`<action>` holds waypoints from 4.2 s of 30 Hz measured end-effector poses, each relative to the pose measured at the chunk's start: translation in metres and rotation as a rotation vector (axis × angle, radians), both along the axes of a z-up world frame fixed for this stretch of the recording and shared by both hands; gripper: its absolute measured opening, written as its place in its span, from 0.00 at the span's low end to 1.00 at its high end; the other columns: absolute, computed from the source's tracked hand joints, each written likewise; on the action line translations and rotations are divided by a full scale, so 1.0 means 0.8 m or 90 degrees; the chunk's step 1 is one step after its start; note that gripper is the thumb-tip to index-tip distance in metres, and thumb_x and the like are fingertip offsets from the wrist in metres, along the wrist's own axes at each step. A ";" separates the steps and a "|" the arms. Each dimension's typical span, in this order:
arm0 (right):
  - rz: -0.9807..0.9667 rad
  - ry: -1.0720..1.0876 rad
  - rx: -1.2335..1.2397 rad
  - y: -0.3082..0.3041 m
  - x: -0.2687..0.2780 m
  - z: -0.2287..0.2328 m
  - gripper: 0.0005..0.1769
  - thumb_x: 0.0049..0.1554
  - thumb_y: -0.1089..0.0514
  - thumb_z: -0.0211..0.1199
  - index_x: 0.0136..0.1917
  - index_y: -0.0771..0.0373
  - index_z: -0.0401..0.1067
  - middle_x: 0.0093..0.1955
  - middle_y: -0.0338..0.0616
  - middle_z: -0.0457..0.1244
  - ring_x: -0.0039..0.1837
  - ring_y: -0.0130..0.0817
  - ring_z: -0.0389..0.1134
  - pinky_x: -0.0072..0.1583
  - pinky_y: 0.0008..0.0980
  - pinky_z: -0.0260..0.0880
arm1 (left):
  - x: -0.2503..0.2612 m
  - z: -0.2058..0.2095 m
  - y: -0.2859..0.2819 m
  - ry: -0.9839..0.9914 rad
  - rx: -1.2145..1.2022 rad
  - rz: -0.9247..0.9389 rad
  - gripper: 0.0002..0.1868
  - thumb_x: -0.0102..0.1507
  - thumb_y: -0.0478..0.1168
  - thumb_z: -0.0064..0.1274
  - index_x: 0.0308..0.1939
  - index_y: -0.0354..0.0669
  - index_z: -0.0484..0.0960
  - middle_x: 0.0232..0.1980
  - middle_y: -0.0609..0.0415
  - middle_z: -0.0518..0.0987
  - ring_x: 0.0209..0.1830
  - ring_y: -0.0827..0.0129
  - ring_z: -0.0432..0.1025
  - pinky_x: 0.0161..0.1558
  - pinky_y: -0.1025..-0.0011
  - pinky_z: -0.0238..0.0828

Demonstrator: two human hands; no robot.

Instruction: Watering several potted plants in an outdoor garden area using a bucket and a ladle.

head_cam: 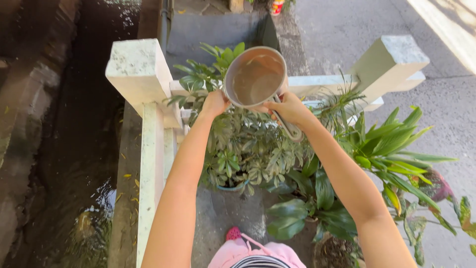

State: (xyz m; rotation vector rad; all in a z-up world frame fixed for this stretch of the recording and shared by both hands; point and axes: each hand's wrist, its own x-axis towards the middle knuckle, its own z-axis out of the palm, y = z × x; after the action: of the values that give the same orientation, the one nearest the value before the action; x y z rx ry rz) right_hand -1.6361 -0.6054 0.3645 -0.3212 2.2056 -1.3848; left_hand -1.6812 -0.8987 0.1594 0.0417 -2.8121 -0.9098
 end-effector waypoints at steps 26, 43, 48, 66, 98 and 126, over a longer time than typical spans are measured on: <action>-0.047 -0.189 -0.087 0.141 0.135 -0.230 0.13 0.62 0.55 0.62 0.46 0.67 0.64 0.33 0.40 0.61 0.30 0.26 0.60 0.32 0.28 0.63 | 0.186 -0.034 0.213 0.013 -0.354 0.150 0.28 0.64 0.41 0.50 0.67 0.36 0.72 0.68 0.43 0.74 0.72 0.55 0.65 0.79 0.48 0.39; -0.083 -0.289 0.069 0.110 0.240 -0.423 0.13 0.57 0.55 0.63 0.49 0.66 0.67 0.35 0.40 0.65 0.32 0.27 0.65 0.34 0.31 0.67 | 0.317 -0.424 0.166 -0.085 0.387 0.285 0.23 0.59 0.34 0.55 0.59 0.35 0.80 0.50 0.42 0.85 0.50 0.56 0.82 0.51 0.63 0.79; -0.045 -0.152 0.158 0.080 0.222 -0.460 0.19 0.55 0.51 0.65 0.47 0.71 0.69 0.35 0.45 0.70 0.35 0.31 0.72 0.40 0.33 0.73 | 0.293 -0.434 0.155 -0.185 0.439 0.256 0.22 0.56 0.35 0.56 0.55 0.40 0.83 0.47 0.43 0.87 0.44 0.55 0.83 0.49 0.64 0.77; -0.051 -0.079 0.216 0.060 0.182 -0.368 0.28 0.56 0.51 0.67 0.60 0.71 0.63 0.36 0.50 0.69 0.35 0.34 0.72 0.44 0.33 0.72 | 0.194 -0.498 0.103 -0.416 0.234 0.160 0.19 0.54 0.39 0.57 0.49 0.39 0.84 0.51 0.37 0.82 0.51 0.45 0.76 0.50 0.55 0.72; 0.129 0.497 0.406 0.066 0.165 -0.350 0.20 0.52 0.47 0.66 0.47 0.66 0.72 0.48 0.52 0.64 0.52 0.51 0.69 0.52 0.48 0.72 | 0.250 -0.214 0.179 -0.333 0.674 0.361 0.20 0.62 0.30 0.39 0.56 0.36 0.78 0.45 0.38 0.83 0.30 0.48 0.82 0.27 0.55 0.82; -0.122 0.654 0.133 0.058 0.123 -0.233 0.37 0.51 0.60 0.63 0.71 0.77 0.63 0.69 0.70 0.58 0.70 0.64 0.55 0.66 0.52 0.60 | 0.227 -0.036 0.126 -0.238 0.703 0.306 0.24 0.59 0.28 0.43 0.60 0.34 0.75 0.49 0.35 0.82 0.37 0.46 0.82 0.32 0.51 0.81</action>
State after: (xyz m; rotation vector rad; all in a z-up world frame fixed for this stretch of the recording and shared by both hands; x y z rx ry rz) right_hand -1.5373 -0.5590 0.1783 -0.9201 3.2402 -1.1833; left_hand -1.4997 -0.7975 0.1309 1.0424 -1.9847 -2.2818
